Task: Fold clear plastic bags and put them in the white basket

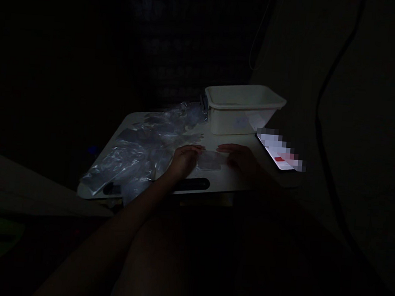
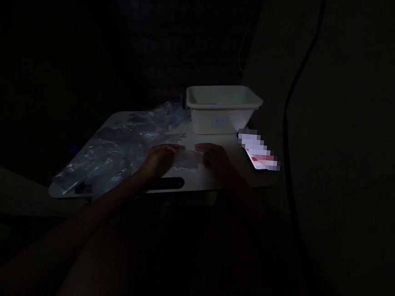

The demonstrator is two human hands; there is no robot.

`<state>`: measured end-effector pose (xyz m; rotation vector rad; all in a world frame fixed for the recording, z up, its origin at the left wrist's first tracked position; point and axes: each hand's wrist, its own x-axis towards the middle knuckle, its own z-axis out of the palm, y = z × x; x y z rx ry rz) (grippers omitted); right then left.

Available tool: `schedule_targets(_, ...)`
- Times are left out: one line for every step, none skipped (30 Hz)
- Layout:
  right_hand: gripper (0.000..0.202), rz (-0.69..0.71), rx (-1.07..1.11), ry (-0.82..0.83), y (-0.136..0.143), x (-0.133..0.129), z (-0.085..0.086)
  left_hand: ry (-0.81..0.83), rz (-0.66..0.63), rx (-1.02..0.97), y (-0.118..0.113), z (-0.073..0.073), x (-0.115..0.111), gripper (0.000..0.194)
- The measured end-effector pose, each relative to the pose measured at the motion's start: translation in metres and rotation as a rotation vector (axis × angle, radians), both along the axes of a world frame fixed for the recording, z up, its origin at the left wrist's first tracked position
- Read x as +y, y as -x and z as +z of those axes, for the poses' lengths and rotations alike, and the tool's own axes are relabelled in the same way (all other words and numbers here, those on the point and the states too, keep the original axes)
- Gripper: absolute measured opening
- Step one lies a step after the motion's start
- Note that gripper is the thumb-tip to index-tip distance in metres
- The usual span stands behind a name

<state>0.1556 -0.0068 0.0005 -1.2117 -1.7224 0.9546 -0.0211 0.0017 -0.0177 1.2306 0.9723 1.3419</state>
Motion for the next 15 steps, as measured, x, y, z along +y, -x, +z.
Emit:
schedule_targets(0.029, -0.050, -0.024, 0.014, -0.001, -0.001, 0.000, -0.066, 0.051, 0.088, 0.001, -0.001, 0.000, 0.015)
schedule_targets(0.030, -0.101, -0.050, 0.020, -0.003, -0.001, -0.001, -0.128, 0.094, 0.209, 0.002, -0.001, -0.001, 0.016)
schedule_targets(0.031, -0.150, -0.074, 0.016, -0.004, -0.001, -0.003, -0.188, 0.124, 0.351, 0.003, 0.000, -0.002, 0.019)
schedule_targets(0.031, -0.189, -0.100, -0.007, -0.006, -0.001, -0.004, -0.246, 0.129, 0.502, 0.004, 0.001, -0.004, 0.023)
schedule_targets(0.030, -0.214, -0.128, -0.045, -0.007, -0.001, -0.005, -0.299, 0.112, 0.651, 0.004, 0.002, -0.006, 0.027)
schedule_targets(0.029, -0.227, -0.157, -0.102, -0.007, -0.001, -0.006, -0.346, 0.079, 0.791, 0.005, 0.004, -0.008, 0.031)
schedule_targets(0.028, -0.230, -0.190, -0.172, -0.005, -0.001, -0.007, -0.383, 0.039, 0.923, 0.006, 0.006, -0.010, 0.033)
schedule_targets(0.028, -0.217, -0.231, -0.249, -0.003, 0.000, -0.006, -0.408, 0.000, 1.046, 0.006, 0.007, -0.013, 0.036)
schedule_targets(0.029, -0.181, -0.281, -0.325, 0.001, 0.000, -0.006, -0.422, -0.034, 1.158, 0.006, 0.009, -0.015, 0.038)
schedule_targets(0.031, -0.133, -0.343, -0.393, 0.007, 0.000, -0.004, -0.429, -0.059, 1.260, 0.006, 0.009, -0.018, 0.039)
schedule_targets(0.034, -0.077, -0.416, -0.448, 0.013, 0.000, -0.003, -0.433, -0.075, 1.349, 0.006, 0.010, -0.020, 0.041)
schedule_targets(0.037, -0.010, -0.500, -0.490, 0.020, -0.001, -0.002, -0.437, -0.088, 1.424, 0.006, 0.010, -0.022, 0.043)
schedule_targets(0.039, 0.056, -0.583, -0.523, 0.027, -0.001, -0.002, -0.440, -0.097, 1.486, 0.006, 0.010, -0.024, 0.044)
schedule_targets(0.042, 0.105, -0.660, -0.546, 0.033, -0.002, -0.003, -0.442, -0.104, 1.539, 0.006, 0.010, -0.025, 0.045)
schedule_targets(0.046, 0.135, -0.728, -0.552, 0.037, -0.003, -0.005, -0.441, -0.111, 1.583, 0.006, 0.009, -0.026, 0.046)
